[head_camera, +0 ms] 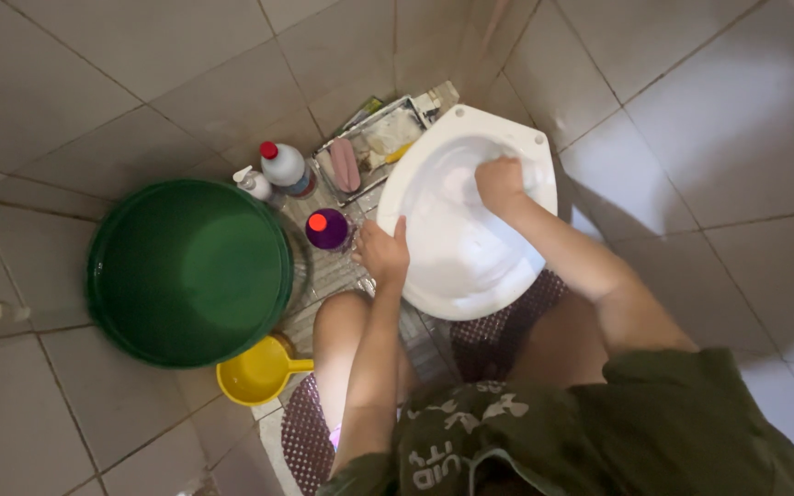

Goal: The person scrubs the inside of a white toilet bowl using a sponge and then rinses it with water from a yellow scoop. The person sits on the floor during the task.

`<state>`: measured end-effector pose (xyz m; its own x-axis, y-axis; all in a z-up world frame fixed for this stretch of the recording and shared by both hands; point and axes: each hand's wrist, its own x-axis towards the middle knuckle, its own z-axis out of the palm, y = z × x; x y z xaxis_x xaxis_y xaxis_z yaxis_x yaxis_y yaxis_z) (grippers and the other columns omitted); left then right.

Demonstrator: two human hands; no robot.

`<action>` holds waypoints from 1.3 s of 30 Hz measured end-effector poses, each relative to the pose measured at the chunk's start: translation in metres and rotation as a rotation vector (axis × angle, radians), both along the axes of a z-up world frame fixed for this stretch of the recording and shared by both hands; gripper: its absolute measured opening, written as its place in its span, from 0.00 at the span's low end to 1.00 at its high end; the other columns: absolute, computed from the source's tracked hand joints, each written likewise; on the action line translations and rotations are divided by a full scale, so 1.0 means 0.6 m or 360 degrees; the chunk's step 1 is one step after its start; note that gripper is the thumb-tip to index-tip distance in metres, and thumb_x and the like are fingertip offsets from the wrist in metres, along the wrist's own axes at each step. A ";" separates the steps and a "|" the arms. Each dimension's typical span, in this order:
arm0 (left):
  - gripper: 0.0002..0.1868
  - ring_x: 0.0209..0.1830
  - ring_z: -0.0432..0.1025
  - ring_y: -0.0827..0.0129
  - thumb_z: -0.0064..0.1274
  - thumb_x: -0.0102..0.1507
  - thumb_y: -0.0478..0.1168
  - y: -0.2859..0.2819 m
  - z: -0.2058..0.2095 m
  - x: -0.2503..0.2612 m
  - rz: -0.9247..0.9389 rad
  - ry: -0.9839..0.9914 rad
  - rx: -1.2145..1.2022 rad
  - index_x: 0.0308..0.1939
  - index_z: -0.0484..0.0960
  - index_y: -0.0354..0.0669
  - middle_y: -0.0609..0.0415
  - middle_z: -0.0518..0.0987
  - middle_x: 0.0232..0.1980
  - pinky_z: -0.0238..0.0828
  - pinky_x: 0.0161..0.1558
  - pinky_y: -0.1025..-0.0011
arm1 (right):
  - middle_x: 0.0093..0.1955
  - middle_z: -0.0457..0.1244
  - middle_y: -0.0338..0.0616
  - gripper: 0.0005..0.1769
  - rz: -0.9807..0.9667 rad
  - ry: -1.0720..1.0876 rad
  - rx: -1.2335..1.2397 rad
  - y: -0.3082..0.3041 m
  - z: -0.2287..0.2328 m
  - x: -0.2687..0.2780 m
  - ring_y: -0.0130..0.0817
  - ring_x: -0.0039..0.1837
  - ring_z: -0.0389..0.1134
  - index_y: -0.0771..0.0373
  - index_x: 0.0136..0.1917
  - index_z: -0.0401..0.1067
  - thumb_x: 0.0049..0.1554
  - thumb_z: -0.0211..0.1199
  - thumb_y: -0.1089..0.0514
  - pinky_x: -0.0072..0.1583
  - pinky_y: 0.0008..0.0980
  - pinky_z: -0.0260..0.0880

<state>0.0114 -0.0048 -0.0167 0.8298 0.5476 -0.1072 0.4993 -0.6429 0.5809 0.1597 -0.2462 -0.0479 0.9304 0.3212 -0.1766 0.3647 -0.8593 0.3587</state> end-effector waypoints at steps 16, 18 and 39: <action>0.38 0.68 0.62 0.43 0.55 0.62 0.64 0.001 -0.003 0.001 0.0026 0.0006 0.0026 0.59 0.71 0.33 0.37 0.75 0.61 0.47 0.66 0.35 | 0.48 0.72 0.52 0.11 -0.0201 0.0685 0.0154 0.045 -0.008 -0.106 0.47 0.53 0.74 0.59 0.45 0.82 0.50 0.66 0.55 0.49 0.46 0.74; 0.38 0.68 0.63 0.43 0.55 0.62 0.64 -0.002 -0.003 -0.002 0.0034 0.0002 0.0011 0.58 0.71 0.33 0.37 0.75 0.60 0.48 0.66 0.36 | 0.46 0.72 0.54 0.14 -0.0377 0.0699 0.0563 0.086 0.002 -0.163 0.51 0.51 0.74 0.60 0.45 0.81 0.49 0.67 0.50 0.51 0.49 0.73; 0.34 0.58 0.67 0.40 0.57 0.61 0.62 -0.002 -0.012 -0.005 0.0000 -0.0262 0.0023 0.51 0.73 0.33 0.37 0.77 0.53 0.54 0.57 0.37 | 0.48 0.70 0.58 0.25 -0.1010 0.0268 0.1541 0.126 -0.069 -0.084 0.57 0.53 0.72 0.63 0.48 0.74 0.49 0.69 0.41 0.56 0.50 0.71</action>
<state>0.0086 -0.0057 -0.0241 0.8354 0.5483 0.0382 0.3983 -0.6518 0.6453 0.1095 -0.1706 -0.0895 0.9603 -0.1250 -0.2493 -0.2478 -0.7923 -0.5576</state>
